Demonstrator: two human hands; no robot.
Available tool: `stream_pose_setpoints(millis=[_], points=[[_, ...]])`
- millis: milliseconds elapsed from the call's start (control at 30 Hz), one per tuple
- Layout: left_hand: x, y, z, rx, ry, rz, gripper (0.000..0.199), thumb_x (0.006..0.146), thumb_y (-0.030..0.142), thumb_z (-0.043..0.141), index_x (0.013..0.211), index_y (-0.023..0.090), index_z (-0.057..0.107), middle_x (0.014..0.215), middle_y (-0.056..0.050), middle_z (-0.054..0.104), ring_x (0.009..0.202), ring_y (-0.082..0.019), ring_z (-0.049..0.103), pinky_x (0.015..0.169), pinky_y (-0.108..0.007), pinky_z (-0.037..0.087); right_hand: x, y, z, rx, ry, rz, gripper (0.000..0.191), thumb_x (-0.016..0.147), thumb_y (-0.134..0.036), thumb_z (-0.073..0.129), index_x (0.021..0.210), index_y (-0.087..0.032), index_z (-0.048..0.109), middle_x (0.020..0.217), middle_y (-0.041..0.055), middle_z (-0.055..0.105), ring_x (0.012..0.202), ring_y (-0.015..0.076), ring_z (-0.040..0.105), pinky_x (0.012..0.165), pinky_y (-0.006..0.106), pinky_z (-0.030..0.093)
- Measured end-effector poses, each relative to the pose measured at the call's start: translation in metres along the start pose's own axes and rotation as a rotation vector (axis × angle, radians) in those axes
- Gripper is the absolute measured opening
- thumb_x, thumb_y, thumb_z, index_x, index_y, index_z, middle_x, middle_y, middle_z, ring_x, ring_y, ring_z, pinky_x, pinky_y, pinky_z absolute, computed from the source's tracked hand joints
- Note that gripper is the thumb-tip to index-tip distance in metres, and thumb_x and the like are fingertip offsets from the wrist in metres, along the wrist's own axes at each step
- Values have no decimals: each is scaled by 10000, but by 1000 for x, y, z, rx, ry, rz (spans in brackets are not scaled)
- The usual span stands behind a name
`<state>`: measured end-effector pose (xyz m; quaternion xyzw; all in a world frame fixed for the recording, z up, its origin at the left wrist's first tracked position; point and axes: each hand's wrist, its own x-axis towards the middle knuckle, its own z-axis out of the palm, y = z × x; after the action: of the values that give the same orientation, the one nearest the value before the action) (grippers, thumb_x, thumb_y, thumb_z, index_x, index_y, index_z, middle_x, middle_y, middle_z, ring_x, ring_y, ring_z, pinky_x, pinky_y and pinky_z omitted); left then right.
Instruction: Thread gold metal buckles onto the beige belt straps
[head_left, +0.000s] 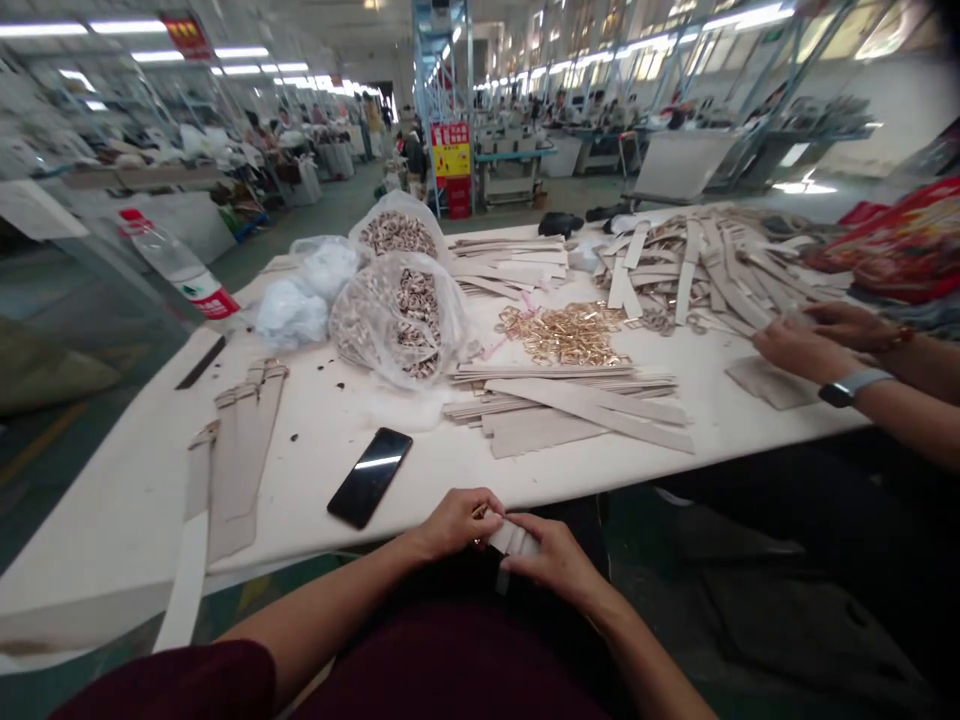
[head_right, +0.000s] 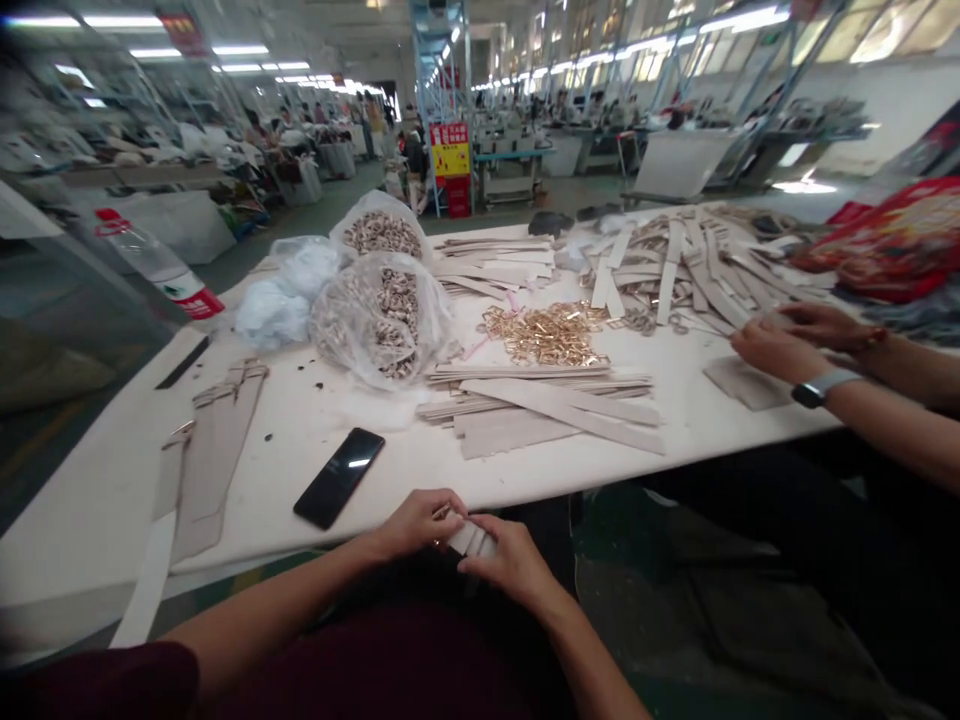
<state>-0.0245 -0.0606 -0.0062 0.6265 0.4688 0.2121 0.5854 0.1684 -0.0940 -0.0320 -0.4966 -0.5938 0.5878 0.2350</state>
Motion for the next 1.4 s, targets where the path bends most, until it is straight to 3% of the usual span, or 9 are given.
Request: stream_pose_setpoints(millis=[200, 367, 533, 700, 867, 1033, 1200, 1300, 1400], points=[[-9, -14, 9, 132, -33, 10, 188, 773, 272, 556, 864, 140, 654, 550, 59, 410, 486, -68, 385, 433, -156, 297, 0, 15, 29, -30, 50, -114, 526, 576, -218, 772, 1091, -200, 663, 907, 27, 699, 771, 208, 616, 675, 282, 493], [-15, -21, 10, 163, -11, 71, 195, 809, 281, 545, 909, 146, 645, 571, 49, 471, 510, -74, 429, 478, -167, 312, -8, 19, 25, 354, -119, 96, 560, 695, -298, 674, 1227, -179, 545, 743, 9, 652, 460, 100, 539, 391, 196, 420], [-17, -29, 18, 67, -11, 42, 225, 828, 330, 537, 906, 138, 622, 636, 25, 536, 527, -84, 458, 487, -173, 350, -10, 18, 29, 624, -237, 123, 501, 732, -344, 663, 1177, -151, 539, 603, -14, 624, 361, 61, 477, 331, 151, 374], [-17, -41, 23, 59, 30, 65, 217, 820, 339, 557, 865, 139, 628, 694, 1, 581, 600, -100, 491, 544, -186, 398, -3, 24, 46, 668, -102, 127, 624, 676, -378, 723, 1217, -173, 487, 539, -56, 586, 334, 59, 432, 286, 141, 317], [-13, -44, 25, -147, 91, -72, 309, 815, 436, 546, 907, 141, 567, 654, 17, 529, 501, -101, 487, 429, -203, 442, -1, 37, 46, 665, 162, 175, 450, 620, -508, 733, 838, -177, 521, 410, -101, 469, 302, 45, 354, 302, 156, 241], [-14, -40, 27, -118, 93, -33, 276, 814, 409, 552, 876, 141, 581, 614, 26, 509, 481, -91, 482, 414, -187, 442, -4, 35, 44, 664, 89, 231, 428, 648, -540, 699, 612, -177, 476, 425, -70, 475, 327, 35, 321, 333, 179, 225], [-17, -47, 34, -136, 100, -69, 275, 803, 400, 562, 855, 130, 579, 644, 14, 530, 487, -87, 497, 427, -192, 457, 2, 30, 50, 634, 155, 274, 471, 594, -533, 738, 539, -195, 415, 392, -75, 459, 329, 38, 294, 347, 197, 172], [-17, -44, 29, -254, 18, -160, 314, 801, 431, 561, 886, 129, 549, 641, 16, 530, 477, -87, 506, 426, -193, 446, 2, 31, 50, 625, 189, 281, 485, 585, -547, 736, 512, -192, 413, 387, -72, 451, 353, 42, 305, 372, 204, 182], [-18, -31, 14, -344, -204, -195, 382, 768, 419, 622, 1019, 149, 519, 702, 20, 550, 537, -97, 549, 489, -206, 465, -1, 32, 46, 639, 172, 288, 475, 567, -553, 743, 522, -181, 451, 412, -64, 466, 379, 47, 327, 389, 208, 209]])
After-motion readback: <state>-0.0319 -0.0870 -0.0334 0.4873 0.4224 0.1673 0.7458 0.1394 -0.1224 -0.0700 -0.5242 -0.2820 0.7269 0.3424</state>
